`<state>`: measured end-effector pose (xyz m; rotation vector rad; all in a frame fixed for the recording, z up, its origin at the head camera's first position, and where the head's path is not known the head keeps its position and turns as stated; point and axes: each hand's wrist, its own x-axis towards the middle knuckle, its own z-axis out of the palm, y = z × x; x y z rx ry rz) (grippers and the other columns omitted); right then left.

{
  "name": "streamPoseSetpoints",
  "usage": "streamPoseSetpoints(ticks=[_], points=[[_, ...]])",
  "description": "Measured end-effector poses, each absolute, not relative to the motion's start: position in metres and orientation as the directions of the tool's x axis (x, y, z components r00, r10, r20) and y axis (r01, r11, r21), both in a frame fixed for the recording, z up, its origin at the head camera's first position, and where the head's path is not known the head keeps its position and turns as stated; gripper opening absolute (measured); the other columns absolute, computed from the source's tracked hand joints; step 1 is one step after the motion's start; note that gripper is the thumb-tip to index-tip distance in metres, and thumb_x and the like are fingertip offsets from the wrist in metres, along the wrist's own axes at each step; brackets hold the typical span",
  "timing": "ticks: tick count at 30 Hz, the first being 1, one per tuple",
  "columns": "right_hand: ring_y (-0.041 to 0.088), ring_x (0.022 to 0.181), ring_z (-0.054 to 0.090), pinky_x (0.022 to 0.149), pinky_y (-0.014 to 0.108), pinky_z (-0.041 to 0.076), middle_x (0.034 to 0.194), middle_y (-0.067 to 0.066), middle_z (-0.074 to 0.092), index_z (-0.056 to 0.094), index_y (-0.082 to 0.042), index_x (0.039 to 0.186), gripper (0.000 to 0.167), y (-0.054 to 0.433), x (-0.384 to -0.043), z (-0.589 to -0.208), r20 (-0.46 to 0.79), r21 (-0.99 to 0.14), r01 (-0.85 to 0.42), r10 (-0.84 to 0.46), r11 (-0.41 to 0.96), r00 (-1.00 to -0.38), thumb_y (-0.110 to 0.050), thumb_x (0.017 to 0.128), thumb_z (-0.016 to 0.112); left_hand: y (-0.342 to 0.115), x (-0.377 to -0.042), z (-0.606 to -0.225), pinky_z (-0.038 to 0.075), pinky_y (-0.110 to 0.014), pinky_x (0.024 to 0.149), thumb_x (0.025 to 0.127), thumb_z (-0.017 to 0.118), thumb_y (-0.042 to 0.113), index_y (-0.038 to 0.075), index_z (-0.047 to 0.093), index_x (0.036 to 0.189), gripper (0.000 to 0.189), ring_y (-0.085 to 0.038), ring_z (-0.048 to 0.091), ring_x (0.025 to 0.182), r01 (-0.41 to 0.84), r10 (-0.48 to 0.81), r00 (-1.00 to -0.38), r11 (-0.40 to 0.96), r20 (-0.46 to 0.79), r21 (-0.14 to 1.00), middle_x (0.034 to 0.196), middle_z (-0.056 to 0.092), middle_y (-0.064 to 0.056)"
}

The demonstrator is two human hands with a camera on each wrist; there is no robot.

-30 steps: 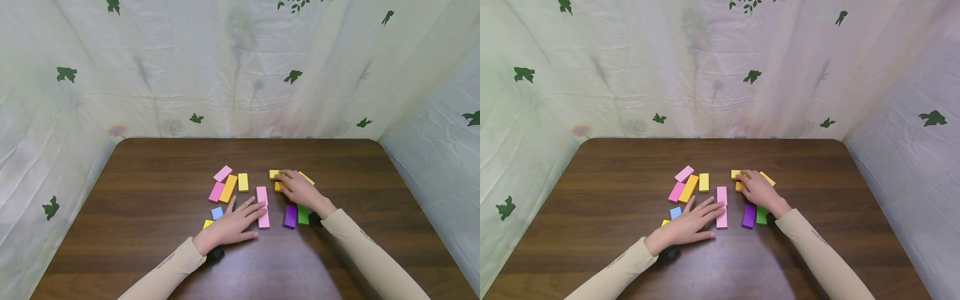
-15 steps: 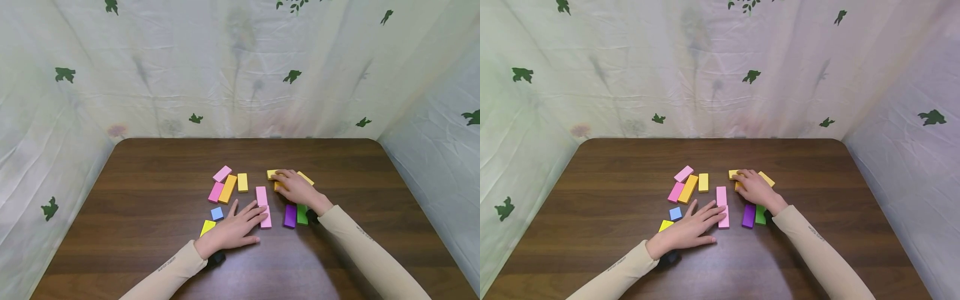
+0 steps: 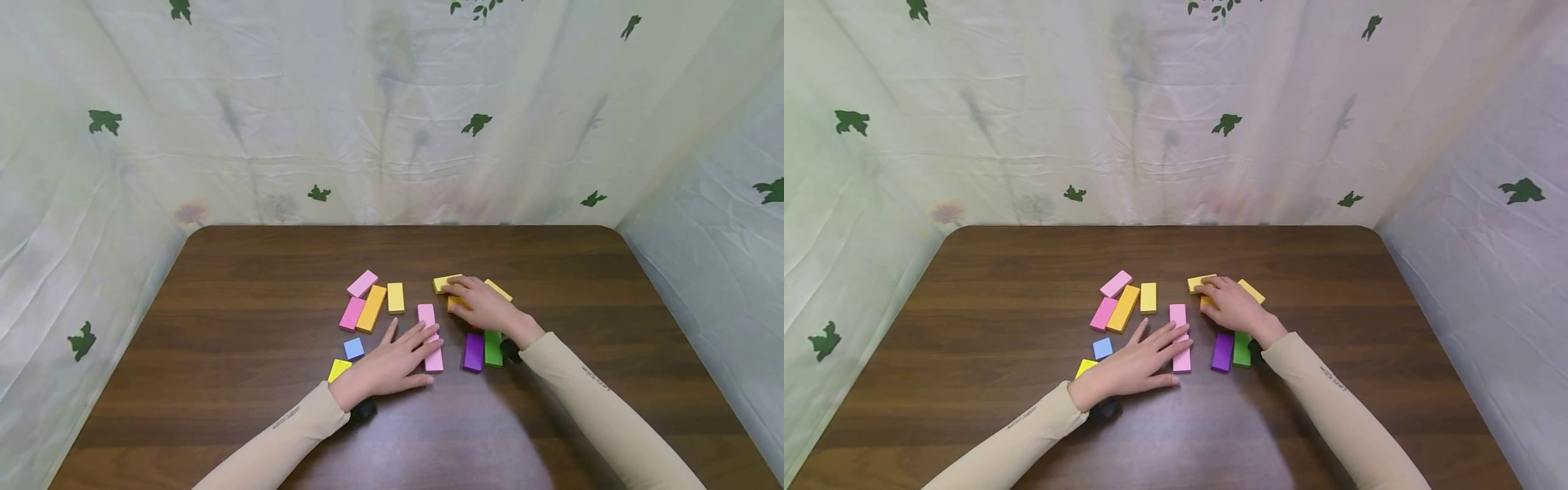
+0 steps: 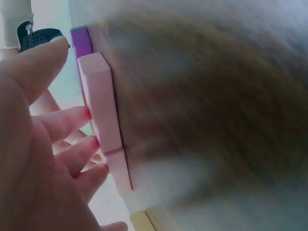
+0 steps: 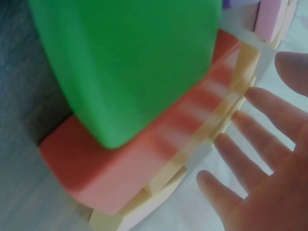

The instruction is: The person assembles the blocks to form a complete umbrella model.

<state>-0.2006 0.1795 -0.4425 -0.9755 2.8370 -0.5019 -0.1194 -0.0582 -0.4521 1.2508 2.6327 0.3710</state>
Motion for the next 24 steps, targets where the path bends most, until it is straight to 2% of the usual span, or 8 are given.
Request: streamPoseSetpoints(ticks=[7,16,24], points=[[0.039,0.124,0.046,0.103,0.051,0.035,0.136,0.022,0.049,0.056,-0.002,0.132,0.042,0.1803,-0.2031,-0.4433,0.015,-0.343,-0.594,-0.628,0.728,-0.778,-0.02,0.095,0.06,-0.0647,-0.123,-0.4555,0.007,-0.059,0.11,0.095,0.053,0.046,0.016,0.036,0.149,0.064,-0.021,0.013,0.144,0.744,0.797,-0.599,0.587,-0.07,0.32,0.158,0.021,-0.002],[0.035,0.126,0.045,0.104,0.048,0.034,0.135,0.019,0.05,0.06,-0.002,0.127,0.035,0.1795,-0.21,-0.4475,0.048,-0.391,-0.636,-0.675,0.666,-0.736,-0.014,0.094,0.059,-0.0664,-0.1247,-0.4554,0.008,-0.057,0.111,0.095,0.054,0.045,0.015,0.035,0.149,0.065,-0.023,0.012,0.144,0.757,0.811,-0.581,0.571,-0.074,0.318,0.158,0.02,-0.003],[0.04,0.125,0.041,0.101,0.053,0.035,0.137,0.017,0.048,0.055,-0.012,0.136,0.043,0.1736,-0.2079,-0.4444,-0.001,-0.331,-0.628,-0.665,0.705,-0.746,-0.021,0.094,0.059,-0.0663,-0.1228,-0.4562,0.007,-0.059,0.11,0.095,0.053,0.046,0.016,0.034,0.15,0.066,-0.022,0.011,0.144,0.75,0.803,-0.589,0.584,-0.089,0.311,0.158,0.019,-0.002]])
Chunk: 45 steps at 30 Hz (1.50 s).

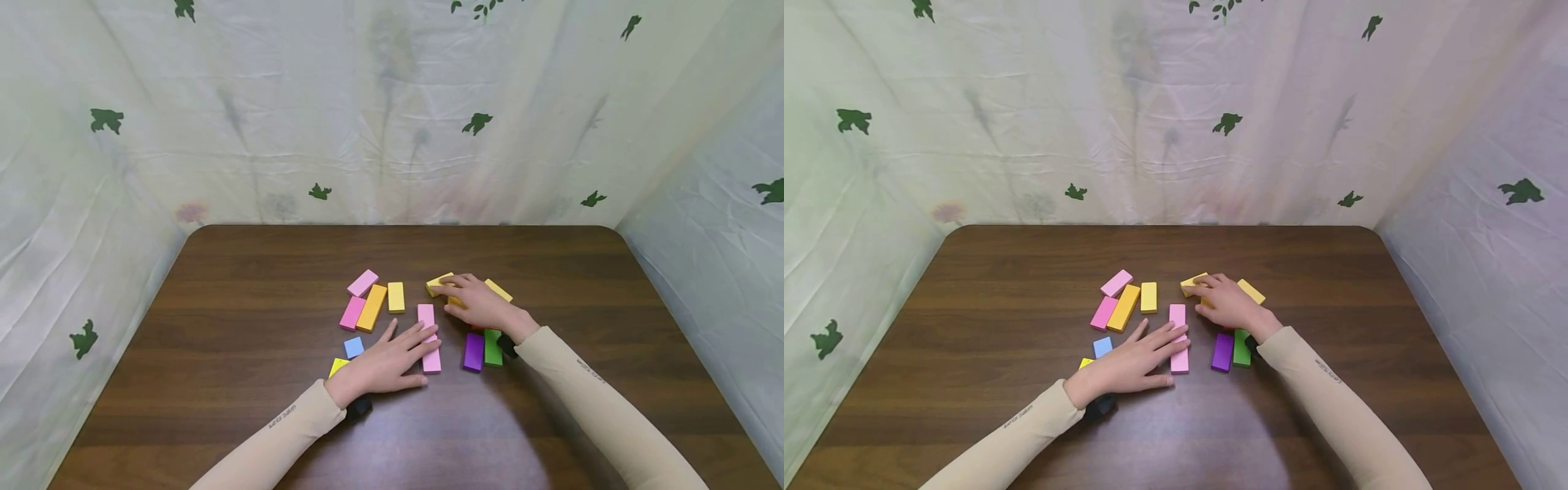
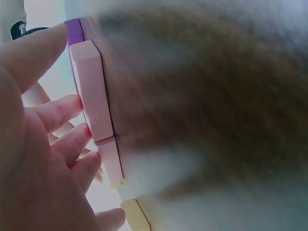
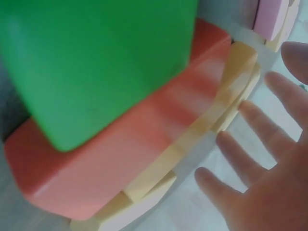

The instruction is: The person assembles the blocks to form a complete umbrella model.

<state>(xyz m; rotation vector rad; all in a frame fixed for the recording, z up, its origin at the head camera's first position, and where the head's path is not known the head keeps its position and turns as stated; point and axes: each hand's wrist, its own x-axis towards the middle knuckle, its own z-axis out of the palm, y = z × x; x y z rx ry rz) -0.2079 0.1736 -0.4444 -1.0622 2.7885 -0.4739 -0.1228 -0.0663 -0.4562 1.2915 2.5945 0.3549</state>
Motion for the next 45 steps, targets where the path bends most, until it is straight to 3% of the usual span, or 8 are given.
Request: streamPoseSetpoints(ticks=[13,20,23,45], points=[[0.033,0.132,0.039,0.107,0.052,0.028,0.143,0.016,0.044,0.06,-0.006,0.123,0.03,0.165,-0.211,-0.446,-0.03,-0.4,-0.63,-0.697,0.666,-0.717,-0.016,0.095,0.057,-0.065,-0.121,-0.458,0.009,-0.06,0.11,0.094,0.055,0.046,0.016,0.034,0.15,0.067,-0.022,0.011,0.144,0.747,0.797,-0.597,0.594,-0.092,0.298,0.159,0.017,-0.002],[0.034,0.13,0.042,0.106,0.047,0.032,0.14,0.018,0.047,0.055,-0.001,0.132,0.038,0.163,-0.213,-0.446,0.009,-0.387,-0.687,-0.743,0.614,-0.669,-0.008,0.095,0.054,-0.064,-0.121,-0.458,0.009,-0.061,0.11,0.094,0.055,0.046,0.016,0.033,0.15,0.067,-0.023,0.012,0.144,0.745,0.794,-0.6,0.599,-0.098,0.295,0.159,0.016,-0.002],[0.033,0.131,0.041,0.107,0.047,0.032,0.14,0.017,0.048,0.058,-0.001,0.129,0.035,0.162,-0.214,-0.447,0.017,-0.395,-0.703,-0.76,0.591,-0.649,-0.006,0.095,0.053,-0.064,-0.121,-0.457,0.01,-0.061,0.109,0.094,0.055,0.046,0.016,0.034,0.15,0.067,-0.024,0.013,0.144,0.747,0.795,-0.6,0.598,-0.094,0.291,0.158,0.017,-0.002],[0.029,0.133,0.04,0.107,0.044,0.032,0.14,0.014,0.049,0.063,-0.003,0.12,0.029,0.159,-0.213,-0.445,0.009,-0.486,-0.679,-0.774,0.55,-0.633,-0.003,0.095,0.05,-0.066,-0.121,-0.457,0.01,-0.06,0.11,0.094,0.057,0.044,0.014,0.033,0.15,0.068,-0.024,0.015,0.144,0.763,0.806,-0.588,0.582,-0.074,0.282,0.159,0.016,-0.004]])
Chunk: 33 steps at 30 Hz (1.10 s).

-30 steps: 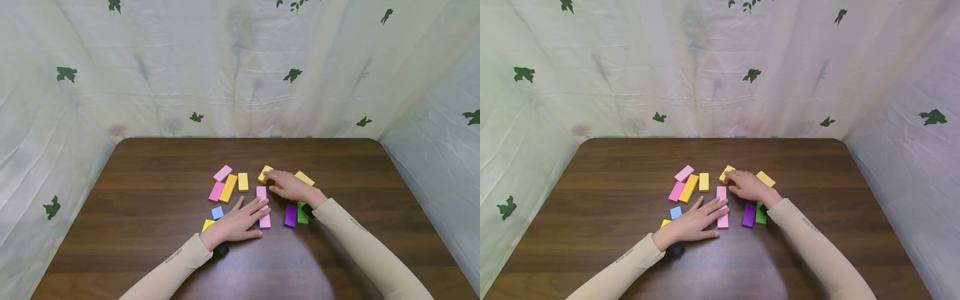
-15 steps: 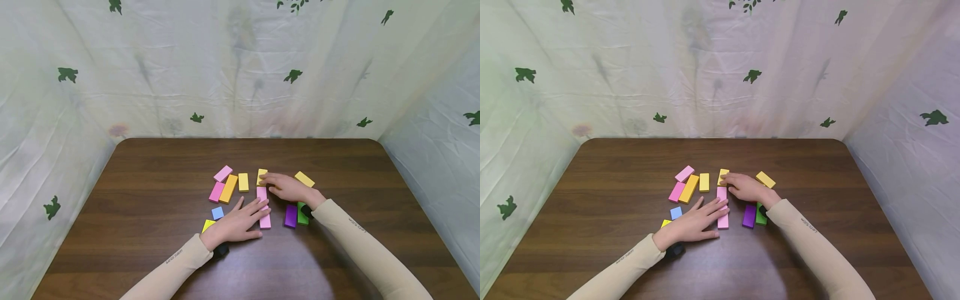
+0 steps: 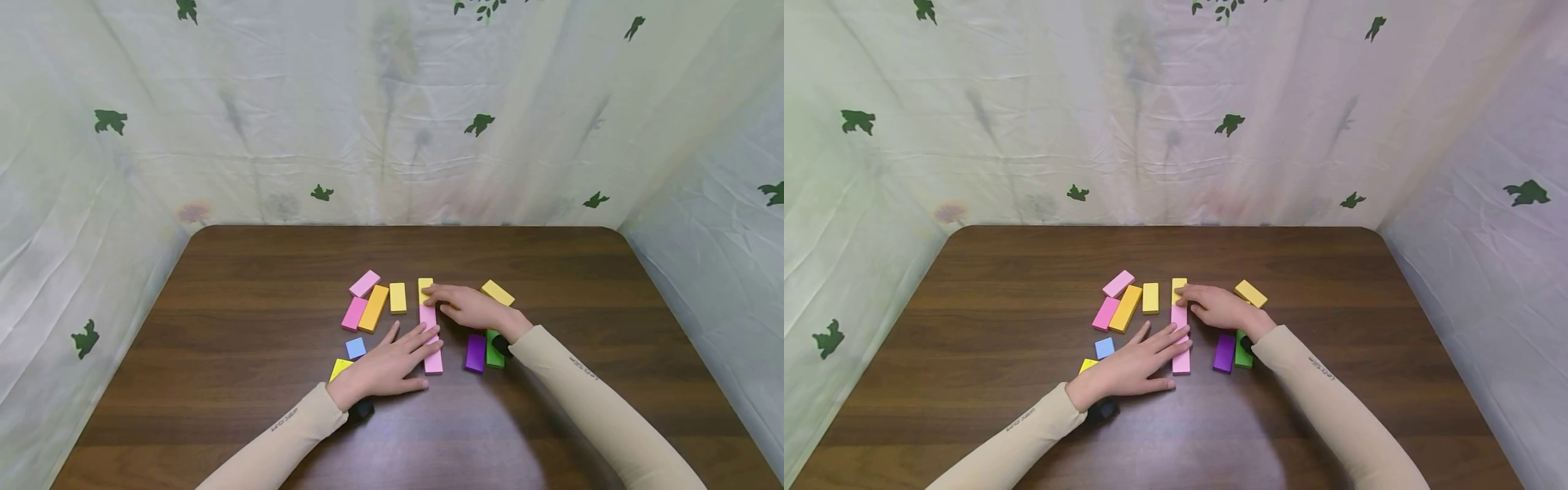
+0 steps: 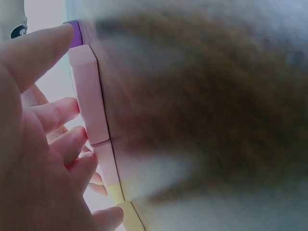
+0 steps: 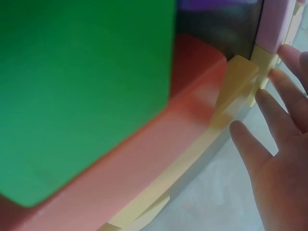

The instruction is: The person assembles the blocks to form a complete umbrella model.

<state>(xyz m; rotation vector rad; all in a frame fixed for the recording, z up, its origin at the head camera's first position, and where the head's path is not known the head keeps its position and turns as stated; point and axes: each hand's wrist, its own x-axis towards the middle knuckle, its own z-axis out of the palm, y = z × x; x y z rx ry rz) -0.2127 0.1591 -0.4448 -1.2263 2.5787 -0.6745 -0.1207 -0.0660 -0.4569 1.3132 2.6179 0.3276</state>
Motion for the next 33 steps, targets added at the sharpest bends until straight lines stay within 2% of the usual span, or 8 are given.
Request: streamPoseSetpoints(ticks=[9,17,33], points=[[0.028,0.134,0.039,0.107,0.044,0.032,0.141,0.011,0.049,0.063,-0.003,0.121,0.03,0.1593,-0.2139,-0.4461,0.006,-0.489,-0.679,-0.776,0.548,-0.63,-0.003,0.095,0.049,-0.0673,-0.1218,-0.4603,0.008,-0.059,0.11,0.094,0.056,0.045,0.016,0.031,0.151,0.069,-0.021,0.012,0.144,0.76,0.803,-0.59,0.586,-0.082,0.279,0.159,0.015,-0.001],[0.028,0.135,0.037,0.107,0.044,0.032,0.142,0.012,0.047,0.062,-0.003,0.123,0.031,0.1607,-0.2136,-0.4457,-0.009,-0.496,-0.668,-0.773,0.555,-0.635,-0.003,0.095,0.049,-0.0698,-0.1221,-0.4624,0.008,-0.061,0.11,0.094,0.056,0.044,0.019,0.033,0.151,0.066,-0.028,0.014,0.144,0.754,0.796,-0.602,0.593,-0.066,0.282,0.159,0.016,-0.004],[0.026,0.135,0.037,0.107,0.043,0.031,0.142,0.01,0.047,0.063,-0.005,0.123,0.031,0.1627,-0.2159,-0.4492,-0.007,-0.509,-0.661,-0.77,0.551,-0.638,-0.003,0.095,0.049,-0.0709,-0.1228,-0.4603,0.009,-0.059,0.11,0.095,0.056,0.042,0.019,0.032,0.151,0.065,-0.027,0.015,0.143,0.754,0.803,-0.591,0.582,-0.074,0.305,0.159,0.016,-0.005]])
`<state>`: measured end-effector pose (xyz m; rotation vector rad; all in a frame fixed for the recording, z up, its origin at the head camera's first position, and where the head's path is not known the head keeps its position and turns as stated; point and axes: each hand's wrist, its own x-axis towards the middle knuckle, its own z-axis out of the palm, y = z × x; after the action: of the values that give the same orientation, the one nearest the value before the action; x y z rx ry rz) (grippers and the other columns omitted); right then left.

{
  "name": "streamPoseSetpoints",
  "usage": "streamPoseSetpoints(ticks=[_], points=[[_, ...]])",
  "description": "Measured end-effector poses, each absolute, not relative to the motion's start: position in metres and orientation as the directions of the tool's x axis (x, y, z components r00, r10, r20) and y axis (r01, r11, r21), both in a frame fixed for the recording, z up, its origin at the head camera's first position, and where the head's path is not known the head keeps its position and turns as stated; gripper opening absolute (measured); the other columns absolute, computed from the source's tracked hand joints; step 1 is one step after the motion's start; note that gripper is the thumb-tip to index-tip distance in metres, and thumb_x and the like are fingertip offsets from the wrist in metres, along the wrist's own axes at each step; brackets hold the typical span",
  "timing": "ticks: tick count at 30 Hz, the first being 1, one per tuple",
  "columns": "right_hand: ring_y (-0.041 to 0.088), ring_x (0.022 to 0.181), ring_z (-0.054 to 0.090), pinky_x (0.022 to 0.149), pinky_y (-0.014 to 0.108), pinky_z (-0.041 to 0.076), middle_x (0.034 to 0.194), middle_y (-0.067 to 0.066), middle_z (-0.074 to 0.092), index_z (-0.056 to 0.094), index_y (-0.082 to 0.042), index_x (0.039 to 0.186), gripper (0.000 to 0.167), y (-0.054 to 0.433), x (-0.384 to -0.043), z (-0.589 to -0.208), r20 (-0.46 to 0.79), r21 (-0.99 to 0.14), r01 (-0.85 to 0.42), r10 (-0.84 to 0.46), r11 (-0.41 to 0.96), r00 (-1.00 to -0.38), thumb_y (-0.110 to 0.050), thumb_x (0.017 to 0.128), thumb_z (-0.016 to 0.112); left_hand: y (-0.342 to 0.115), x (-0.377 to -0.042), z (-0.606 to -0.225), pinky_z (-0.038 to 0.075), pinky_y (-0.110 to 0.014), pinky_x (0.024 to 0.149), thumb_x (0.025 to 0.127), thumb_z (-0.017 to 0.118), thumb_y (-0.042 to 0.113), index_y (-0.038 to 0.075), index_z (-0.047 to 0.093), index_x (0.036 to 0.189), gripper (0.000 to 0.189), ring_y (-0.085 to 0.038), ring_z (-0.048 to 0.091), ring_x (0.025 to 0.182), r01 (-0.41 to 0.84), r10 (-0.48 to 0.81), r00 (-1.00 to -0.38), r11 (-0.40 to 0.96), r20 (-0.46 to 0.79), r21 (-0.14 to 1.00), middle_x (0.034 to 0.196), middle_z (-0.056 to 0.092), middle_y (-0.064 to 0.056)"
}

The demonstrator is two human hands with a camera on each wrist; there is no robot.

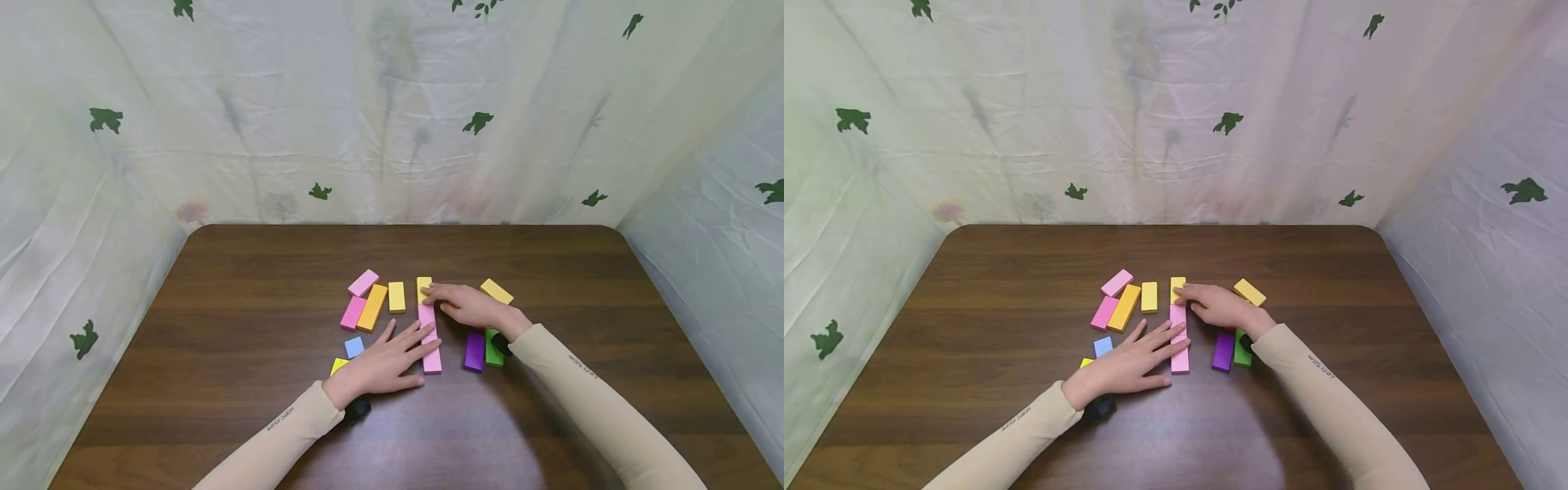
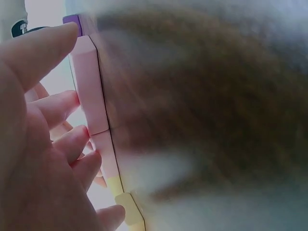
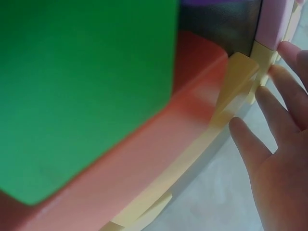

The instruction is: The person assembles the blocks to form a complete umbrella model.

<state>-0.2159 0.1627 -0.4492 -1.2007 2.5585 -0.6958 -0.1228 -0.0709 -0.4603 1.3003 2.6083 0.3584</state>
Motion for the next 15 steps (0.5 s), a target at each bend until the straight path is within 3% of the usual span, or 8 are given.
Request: streamPoseSetpoints(ticks=[15], points=[[0.029,0.132,0.041,0.107,0.045,0.032,0.138,0.014,0.051,0.061,-0.002,0.123,0.033,0.167,-0.2164,-0.448,0.06,-0.536,-0.678,-0.779,0.502,-0.625,0.001,0.093,0.049,-0.0718,-0.1251,-0.4575,0.01,-0.06,0.11,0.095,0.055,0.04,0.019,0.033,0.151,0.063,-0.026,0.017,0.143,0.755,0.807,-0.585,0.579,-0.081,0.309,0.158,0.019,-0.004]])
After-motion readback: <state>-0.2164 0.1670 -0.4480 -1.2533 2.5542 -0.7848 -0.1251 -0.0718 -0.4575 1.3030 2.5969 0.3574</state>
